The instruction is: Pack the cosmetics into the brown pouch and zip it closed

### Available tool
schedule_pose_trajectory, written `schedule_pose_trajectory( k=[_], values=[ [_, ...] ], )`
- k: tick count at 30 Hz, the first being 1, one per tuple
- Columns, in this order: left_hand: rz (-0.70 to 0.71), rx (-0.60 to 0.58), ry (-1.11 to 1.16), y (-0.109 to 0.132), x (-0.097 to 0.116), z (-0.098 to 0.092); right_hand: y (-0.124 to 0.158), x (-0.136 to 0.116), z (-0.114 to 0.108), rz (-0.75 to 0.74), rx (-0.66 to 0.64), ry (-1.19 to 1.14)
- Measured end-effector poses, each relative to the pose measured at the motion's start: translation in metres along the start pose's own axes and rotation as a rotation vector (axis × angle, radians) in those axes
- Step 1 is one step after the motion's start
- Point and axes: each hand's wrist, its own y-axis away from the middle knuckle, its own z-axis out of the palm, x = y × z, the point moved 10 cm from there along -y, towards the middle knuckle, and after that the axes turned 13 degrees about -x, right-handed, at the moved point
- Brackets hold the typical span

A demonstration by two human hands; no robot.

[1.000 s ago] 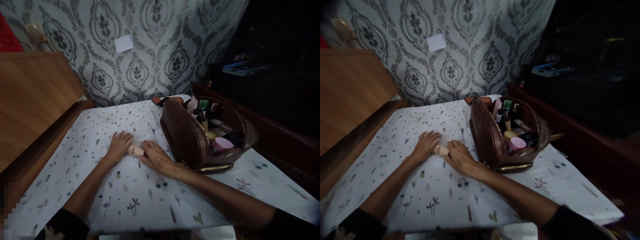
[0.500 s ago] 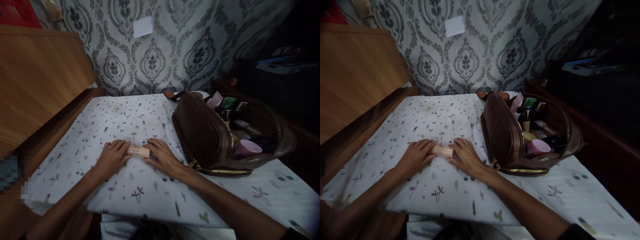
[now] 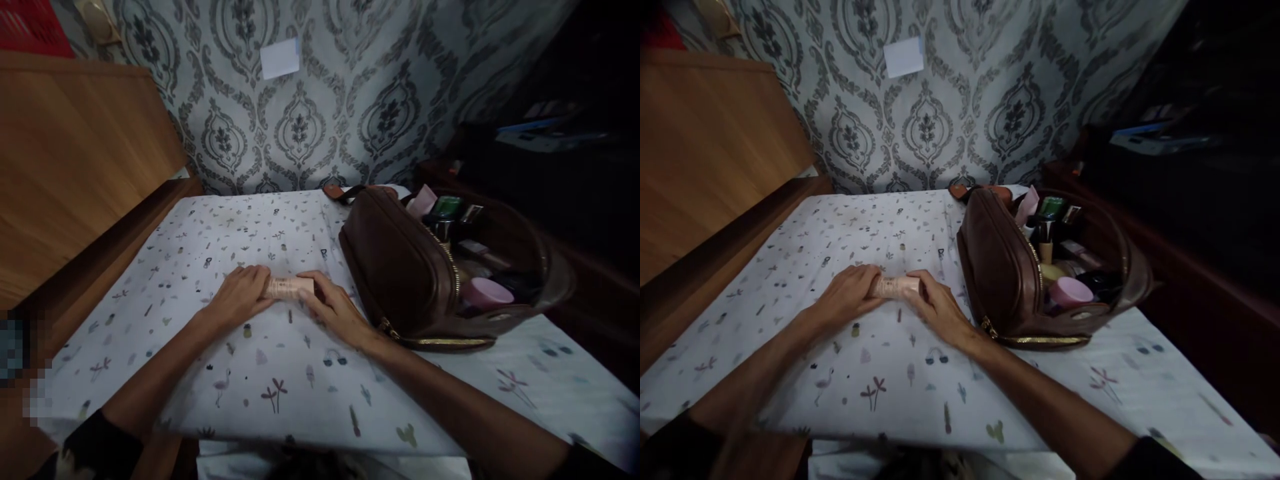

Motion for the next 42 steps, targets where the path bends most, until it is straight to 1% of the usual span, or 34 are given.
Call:
schedule_pose_trajectory(
  k=[3, 5, 8, 11, 13, 16, 18, 20, 22, 27, 31, 33, 36, 38, 40, 42],
  values=[
    [-0.040, 0.069, -0.108, -0.012, 0.006, 0.003, 0.000, 0.013, -0.008, 0.053, 0.085, -0.165],
    [-0.064, 0.113, -0.144, -0.015, 0.007, 0.005, -0.002, 0.018, -0.009, 0.055, 0.107, -0.221],
    [-0.058, 0.149, -0.157, -0.014, 0.008, 0.007, -0.005, 0.020, -0.005, 0.039, 0.080, -0.248],
    [-0.049, 0.143, -0.145, -0.011, 0.006, 0.008, -0.005, 0.017, 0.000, 0.011, 0.036, -0.275],
    [-0.057, 0.113, -0.106, -0.011, 0.002, 0.009, -0.004, 0.013, 0.001, -0.018, 0.019, -0.240],
    [-0.050, 0.069, -0.025, -0.012, -0.003, 0.014, 0.001, 0.003, -0.002, -0.088, 0.025, -0.086],
    [-0.042, 0.066, 0.007, -0.012, -0.006, 0.016, 0.003, -0.003, -0.002, -0.136, 0.018, -0.013],
    [-0.043, 0.084, 0.016, -0.010, -0.008, 0.016, 0.004, -0.006, 0.000, -0.155, 0.003, -0.001],
    [-0.039, 0.110, 0.010, -0.008, -0.009, 0.015, 0.003, -0.003, 0.001, -0.127, 0.005, -0.029],
    [-0.017, 0.140, -0.057, -0.005, -0.003, 0.011, 0.001, 0.016, -0.005, -0.012, 0.089, -0.216],
    [-0.024, 0.137, -0.072, -0.005, -0.002, 0.010, -0.003, 0.027, -0.003, 0.049, 0.038, -0.261],
    [-0.032, 0.138, -0.064, -0.005, -0.004, 0.011, -0.004, 0.026, -0.003, 0.039, 0.027, -0.259],
    [-0.041, 0.151, -0.044, -0.005, -0.006, 0.011, -0.002, 0.015, -0.008, -0.049, 0.068, -0.250],
    [-0.044, 0.162, -0.043, -0.005, -0.007, 0.011, 0.000, 0.009, -0.007, -0.084, 0.067, -0.252],
    [-0.039, 0.174, -0.054, -0.004, -0.007, 0.010, 0.000, 0.010, -0.003, -0.065, 0.048, -0.279],
    [-0.027, 0.178, -0.065, -0.004, -0.005, 0.009, 0.000, 0.017, -0.002, -0.013, 0.045, -0.316]
  ],
)
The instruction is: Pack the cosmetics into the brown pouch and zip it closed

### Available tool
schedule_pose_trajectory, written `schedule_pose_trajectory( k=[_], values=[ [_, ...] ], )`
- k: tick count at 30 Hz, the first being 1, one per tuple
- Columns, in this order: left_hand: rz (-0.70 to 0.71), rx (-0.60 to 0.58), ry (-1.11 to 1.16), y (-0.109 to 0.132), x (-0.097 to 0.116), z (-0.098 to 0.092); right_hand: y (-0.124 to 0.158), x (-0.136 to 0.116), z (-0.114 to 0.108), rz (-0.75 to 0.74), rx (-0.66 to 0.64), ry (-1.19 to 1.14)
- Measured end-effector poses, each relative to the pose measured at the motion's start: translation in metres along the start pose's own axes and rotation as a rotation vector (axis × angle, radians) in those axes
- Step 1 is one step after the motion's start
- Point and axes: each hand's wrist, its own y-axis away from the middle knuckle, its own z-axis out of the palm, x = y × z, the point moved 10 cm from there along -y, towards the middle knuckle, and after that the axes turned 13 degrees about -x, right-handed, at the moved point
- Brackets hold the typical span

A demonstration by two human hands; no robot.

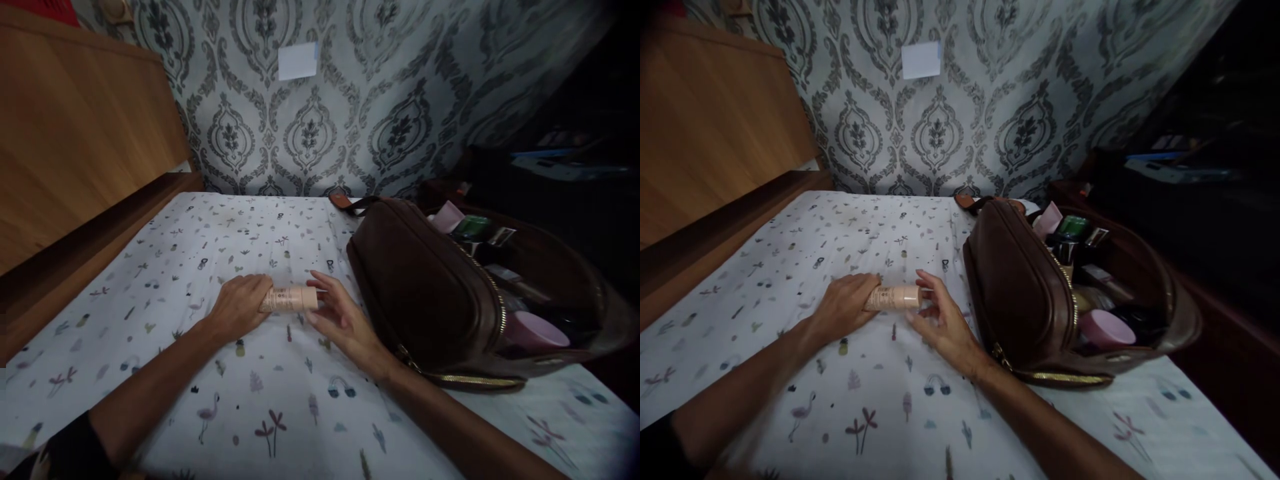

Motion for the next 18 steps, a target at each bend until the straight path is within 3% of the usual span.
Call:
schedule_pose_trajectory(
  k=[5, 18],
  values=[
    [0.005, -0.017, -0.013, -0.001, 0.001, 0.001, -0.001, 0.014, -0.007, 0.073, 0.055, -0.060],
    [0.041, 0.055, -0.010, 0.002, 0.003, -0.002, -0.002, 0.011, -0.006, 0.069, 0.053, -0.061]
  ],
)
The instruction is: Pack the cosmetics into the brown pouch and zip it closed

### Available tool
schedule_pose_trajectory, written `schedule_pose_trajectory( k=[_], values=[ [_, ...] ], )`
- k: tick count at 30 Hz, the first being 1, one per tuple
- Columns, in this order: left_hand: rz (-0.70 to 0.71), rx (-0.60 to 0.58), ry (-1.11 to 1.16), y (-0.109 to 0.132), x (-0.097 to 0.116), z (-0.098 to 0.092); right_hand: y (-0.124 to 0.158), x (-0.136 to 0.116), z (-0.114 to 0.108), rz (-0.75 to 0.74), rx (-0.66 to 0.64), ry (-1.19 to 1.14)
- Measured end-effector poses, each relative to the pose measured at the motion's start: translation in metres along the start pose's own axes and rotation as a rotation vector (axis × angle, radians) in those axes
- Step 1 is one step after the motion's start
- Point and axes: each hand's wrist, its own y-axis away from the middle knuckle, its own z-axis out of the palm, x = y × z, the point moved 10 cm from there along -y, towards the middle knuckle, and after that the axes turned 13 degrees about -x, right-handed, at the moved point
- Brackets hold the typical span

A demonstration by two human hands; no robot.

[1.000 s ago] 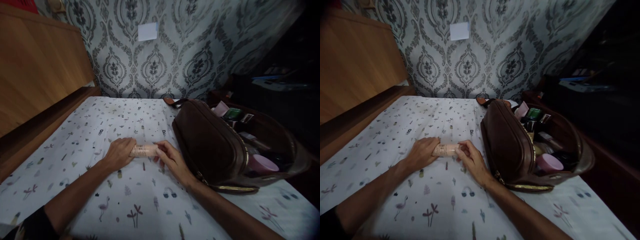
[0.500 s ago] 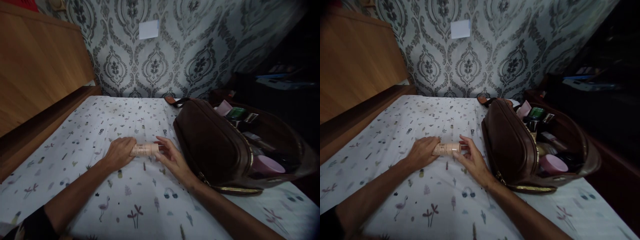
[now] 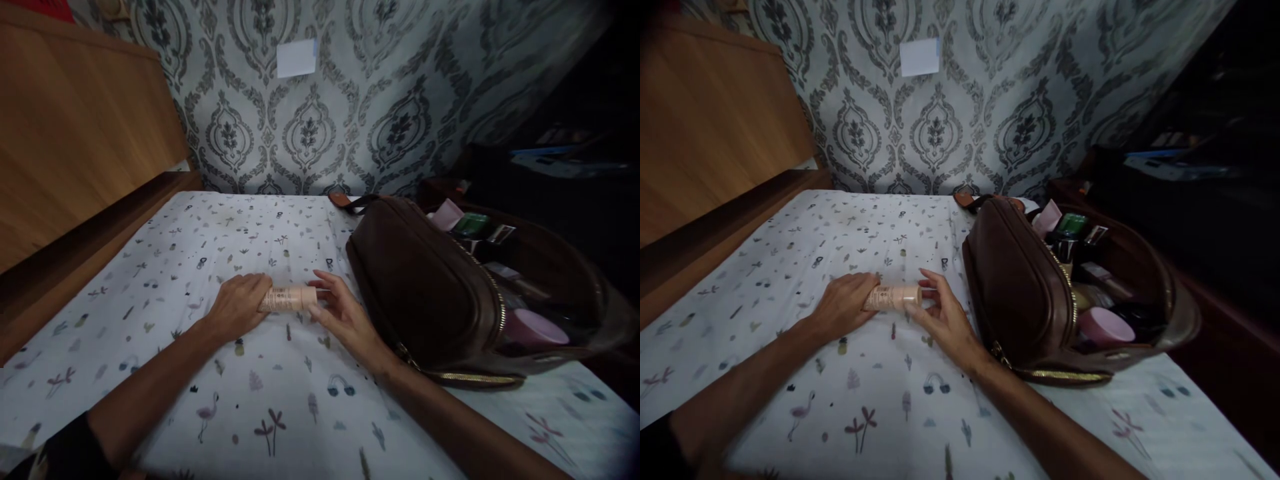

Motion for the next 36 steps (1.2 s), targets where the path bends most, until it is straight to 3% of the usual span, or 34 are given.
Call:
schedule_pose_trajectory(
  k=[12, 27, 33, 36],
  values=[
    [-0.034, -0.072, 0.014, -0.002, -0.001, 0.001, 0.002, -0.007, 0.003, -0.009, -0.033, 0.060],
    [0.000, -0.058, 0.016, -0.002, -0.001, 0.005, 0.001, -0.008, 0.003, -0.032, -0.042, 0.105],
    [-0.001, -0.122, 0.004, -0.004, -0.002, 0.012, -0.001, 0.001, -0.009, -0.016, 0.004, 0.134],
    [0.010, -0.156, 0.003, -0.006, -0.003, 0.016, -0.004, 0.024, -0.011, 0.065, -0.065, 0.151]
  ],
)
